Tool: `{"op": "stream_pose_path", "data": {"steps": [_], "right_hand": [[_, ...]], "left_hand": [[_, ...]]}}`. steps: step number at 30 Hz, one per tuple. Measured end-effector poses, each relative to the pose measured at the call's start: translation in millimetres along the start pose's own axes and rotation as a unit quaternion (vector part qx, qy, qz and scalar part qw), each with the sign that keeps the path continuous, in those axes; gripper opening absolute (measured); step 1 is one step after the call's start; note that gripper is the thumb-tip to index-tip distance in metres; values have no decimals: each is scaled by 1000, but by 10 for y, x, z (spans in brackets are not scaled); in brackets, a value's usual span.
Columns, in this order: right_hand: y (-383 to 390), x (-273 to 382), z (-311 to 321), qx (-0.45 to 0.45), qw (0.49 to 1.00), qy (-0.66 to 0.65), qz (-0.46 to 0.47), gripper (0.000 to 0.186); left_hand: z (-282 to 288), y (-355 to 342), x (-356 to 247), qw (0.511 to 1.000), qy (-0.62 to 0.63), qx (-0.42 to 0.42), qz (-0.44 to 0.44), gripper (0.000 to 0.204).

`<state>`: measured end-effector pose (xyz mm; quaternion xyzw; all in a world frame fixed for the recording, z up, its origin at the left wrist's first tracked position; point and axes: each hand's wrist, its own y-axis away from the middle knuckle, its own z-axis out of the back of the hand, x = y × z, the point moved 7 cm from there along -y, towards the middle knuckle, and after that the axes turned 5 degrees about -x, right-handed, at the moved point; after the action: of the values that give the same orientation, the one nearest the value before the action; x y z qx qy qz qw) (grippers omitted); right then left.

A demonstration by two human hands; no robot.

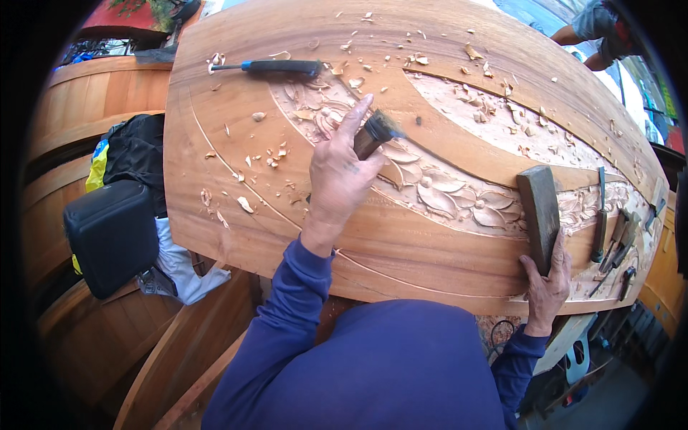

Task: The person carves a floral design into a large wooden panel using a chisel and a wooden mallet. The person repeatedly positions the chisel and strikes it with the mallet to remove wood shavings, then brushes the shavings away by hand.

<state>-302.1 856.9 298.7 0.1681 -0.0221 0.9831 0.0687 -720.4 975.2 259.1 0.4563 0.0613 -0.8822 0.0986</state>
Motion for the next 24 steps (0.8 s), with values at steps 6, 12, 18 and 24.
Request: {"op": "stream_pose_path", "data": {"steps": [6,12,18,24], "right_hand": [[-5,-78,24,10,1000,7,5,98],[-30,-68,16,3,1000,1,14,99],[-18,-105,44,12,1000,23,0,97],[-11,-92,23,11,1000,26,-3,99]], "left_hand": [[58,-55,166,987,136,45,76,64],[244,-116,230,995,37,24,89,58],[306,-94,118,999,-32,-9,4,57],[401,-32,147,999,-13,-49,-18,56]]}}
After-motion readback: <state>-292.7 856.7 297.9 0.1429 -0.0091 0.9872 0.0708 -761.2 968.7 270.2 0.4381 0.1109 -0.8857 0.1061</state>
